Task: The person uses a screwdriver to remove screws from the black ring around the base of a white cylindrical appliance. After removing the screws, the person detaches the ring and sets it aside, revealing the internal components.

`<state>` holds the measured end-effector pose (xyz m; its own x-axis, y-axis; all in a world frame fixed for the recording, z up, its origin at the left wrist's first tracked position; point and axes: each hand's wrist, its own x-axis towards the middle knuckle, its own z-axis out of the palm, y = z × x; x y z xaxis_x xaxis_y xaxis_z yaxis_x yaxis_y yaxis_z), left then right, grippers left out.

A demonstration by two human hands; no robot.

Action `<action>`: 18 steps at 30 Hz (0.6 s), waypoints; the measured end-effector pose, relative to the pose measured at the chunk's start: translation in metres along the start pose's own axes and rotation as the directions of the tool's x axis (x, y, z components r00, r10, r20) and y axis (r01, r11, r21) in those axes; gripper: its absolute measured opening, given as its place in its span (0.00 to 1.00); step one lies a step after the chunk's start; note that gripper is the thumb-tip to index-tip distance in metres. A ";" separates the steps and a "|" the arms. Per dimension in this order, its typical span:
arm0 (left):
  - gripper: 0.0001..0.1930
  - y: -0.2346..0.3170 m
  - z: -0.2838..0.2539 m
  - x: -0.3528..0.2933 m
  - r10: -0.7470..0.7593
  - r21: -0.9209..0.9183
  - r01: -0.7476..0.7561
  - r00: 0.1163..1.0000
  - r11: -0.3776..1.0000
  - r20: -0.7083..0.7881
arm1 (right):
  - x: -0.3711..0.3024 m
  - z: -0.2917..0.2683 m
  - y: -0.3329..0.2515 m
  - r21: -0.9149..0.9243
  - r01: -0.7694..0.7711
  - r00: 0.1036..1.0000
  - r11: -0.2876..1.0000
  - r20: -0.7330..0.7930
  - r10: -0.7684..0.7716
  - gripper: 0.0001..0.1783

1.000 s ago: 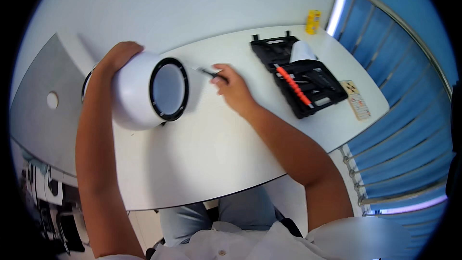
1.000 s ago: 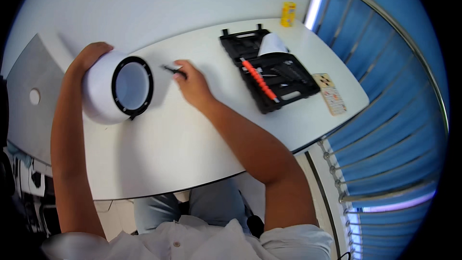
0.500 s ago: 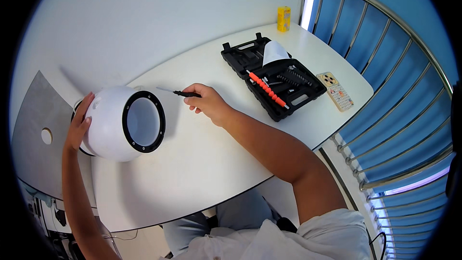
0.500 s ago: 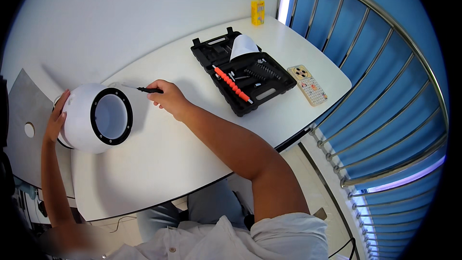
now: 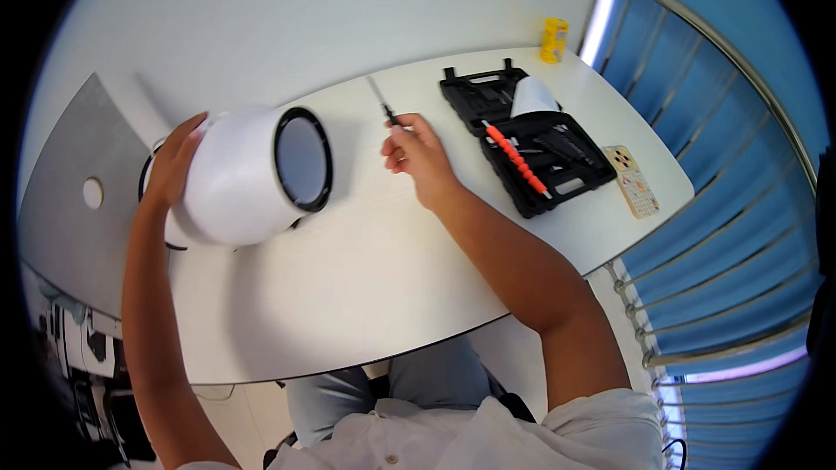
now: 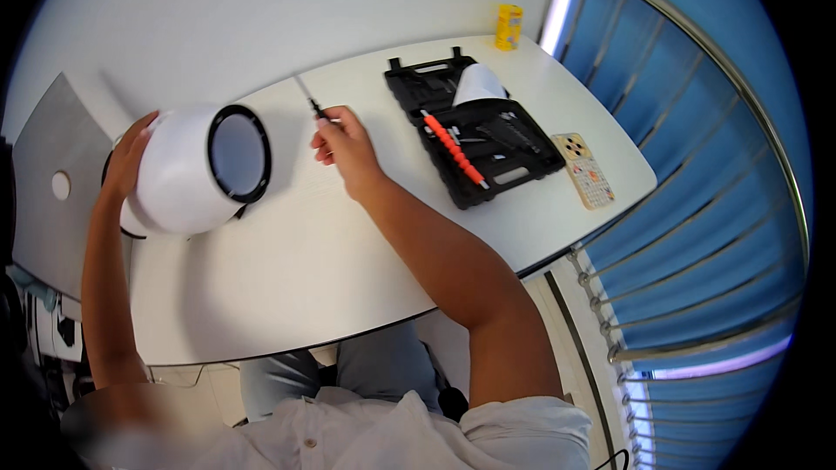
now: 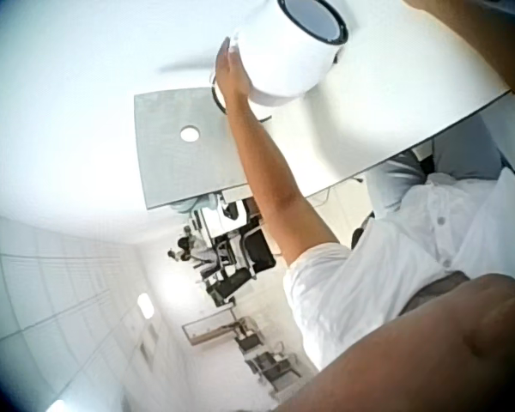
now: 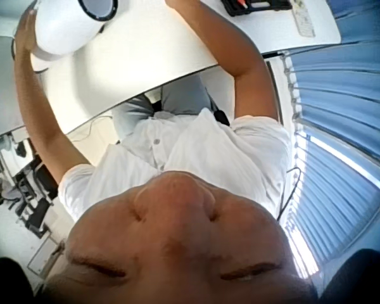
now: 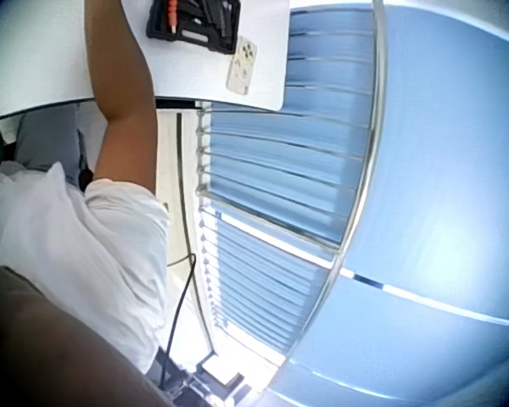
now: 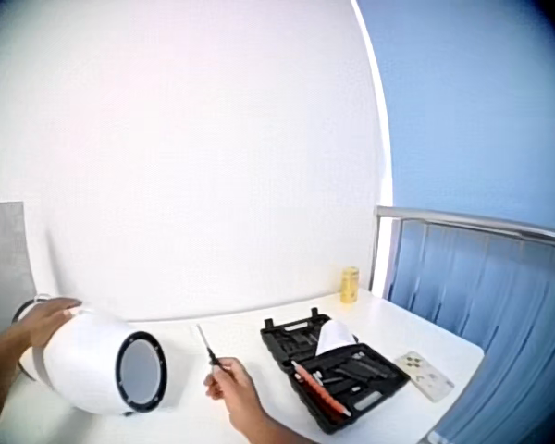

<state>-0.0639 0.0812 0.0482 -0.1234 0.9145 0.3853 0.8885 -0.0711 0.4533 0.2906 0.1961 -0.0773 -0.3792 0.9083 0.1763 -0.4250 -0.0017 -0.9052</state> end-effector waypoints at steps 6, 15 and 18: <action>0.30 0.035 0.009 0.015 -0.186 0.296 0.195 0.981 0.935 -0.058 | 0.000 0.001 0.000 0.062 0.092 0.995 0.994 -0.029 -0.091 0.10; 0.34 0.073 0.039 0.052 -0.396 0.585 0.433 0.896 0.686 -0.200 | -0.009 0.011 -0.006 -0.027 0.089 0.996 0.996 0.024 -0.088 0.13; 0.36 0.081 0.043 0.062 -0.370 0.612 0.365 0.921 0.701 -0.124 | -0.008 0.007 0.001 -0.086 0.115 0.993 0.990 0.044 -0.111 0.13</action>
<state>0.0195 0.1494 0.0740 -0.4976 0.8186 0.2867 0.8487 0.5278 -0.0338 0.2873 0.1863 -0.0771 -0.3650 0.8837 0.2929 -0.3937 0.1386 -0.9087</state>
